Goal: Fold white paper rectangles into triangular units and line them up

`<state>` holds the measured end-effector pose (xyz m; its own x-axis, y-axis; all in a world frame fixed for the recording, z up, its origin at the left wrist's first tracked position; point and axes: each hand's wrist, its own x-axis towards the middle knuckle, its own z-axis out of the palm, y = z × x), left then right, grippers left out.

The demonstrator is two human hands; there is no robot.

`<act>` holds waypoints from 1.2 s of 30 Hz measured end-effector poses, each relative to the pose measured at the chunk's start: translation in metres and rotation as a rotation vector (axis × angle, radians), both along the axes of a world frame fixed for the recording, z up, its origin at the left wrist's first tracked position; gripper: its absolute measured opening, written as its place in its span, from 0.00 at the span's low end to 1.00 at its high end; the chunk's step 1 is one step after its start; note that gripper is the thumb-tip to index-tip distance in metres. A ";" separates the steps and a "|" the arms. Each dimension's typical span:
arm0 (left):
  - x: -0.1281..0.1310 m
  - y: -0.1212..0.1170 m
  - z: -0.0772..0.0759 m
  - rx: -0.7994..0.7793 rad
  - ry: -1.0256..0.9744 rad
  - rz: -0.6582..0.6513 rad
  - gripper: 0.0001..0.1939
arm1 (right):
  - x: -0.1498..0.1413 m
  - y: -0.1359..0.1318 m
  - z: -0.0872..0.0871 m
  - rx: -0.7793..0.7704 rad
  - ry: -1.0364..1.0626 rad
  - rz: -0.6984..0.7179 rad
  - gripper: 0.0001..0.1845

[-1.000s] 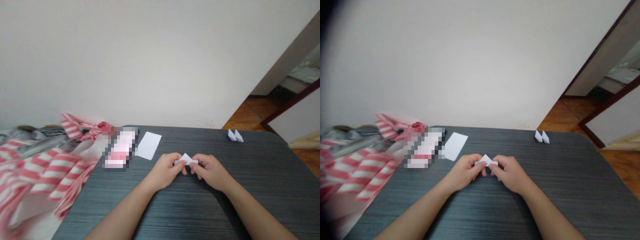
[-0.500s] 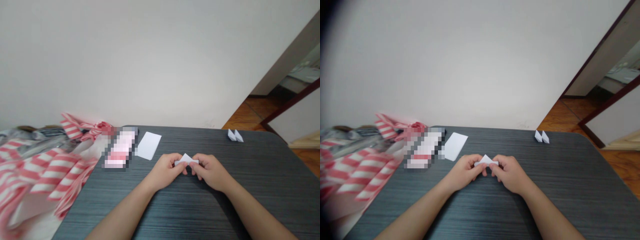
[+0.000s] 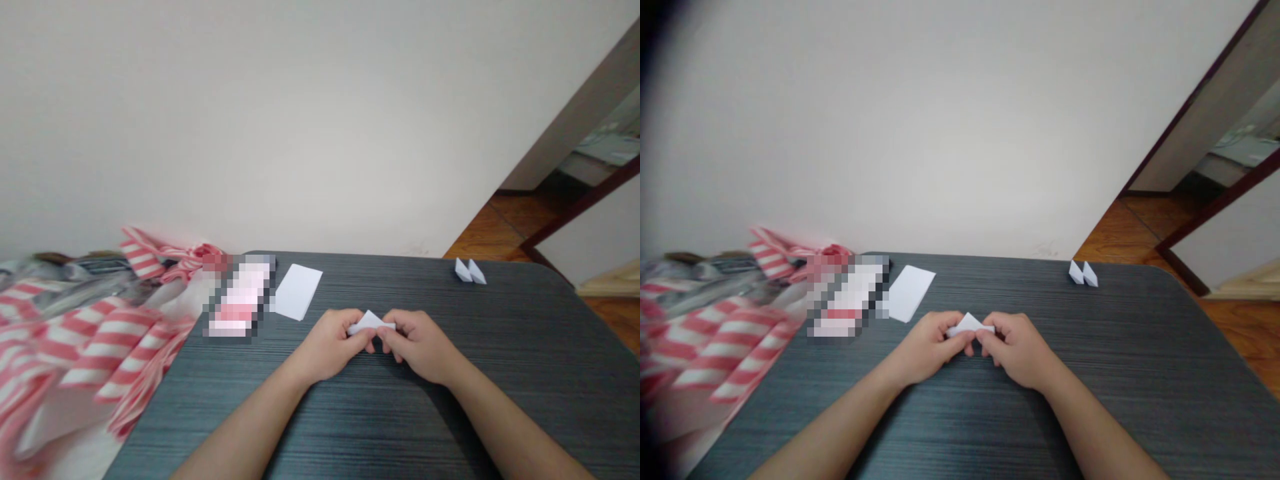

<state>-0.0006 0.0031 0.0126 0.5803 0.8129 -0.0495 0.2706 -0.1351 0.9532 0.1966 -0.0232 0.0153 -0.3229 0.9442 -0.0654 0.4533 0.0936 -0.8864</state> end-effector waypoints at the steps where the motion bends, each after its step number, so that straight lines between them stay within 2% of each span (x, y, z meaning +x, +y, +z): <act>1: 0.000 0.000 0.000 0.005 0.000 -0.004 0.11 | 0.000 0.000 0.000 0.001 0.001 0.008 0.13; 11: -0.001 -0.001 0.000 0.010 0.028 0.008 0.12 | 0.002 0.002 -0.010 -0.020 -0.002 -0.002 0.11; 19: 0.000 -0.001 -0.001 0.030 0.033 0.021 0.13 | 0.001 0.001 -0.001 -0.018 0.000 0.006 0.13; 28: 0.000 0.000 -0.004 -0.065 0.054 0.081 0.17 | 0.009 0.001 -0.008 -0.032 0.008 -0.060 0.14; 36: 0.001 0.000 -0.004 -0.100 0.037 0.098 0.17 | 0.008 0.002 -0.006 -0.057 0.023 -0.068 0.14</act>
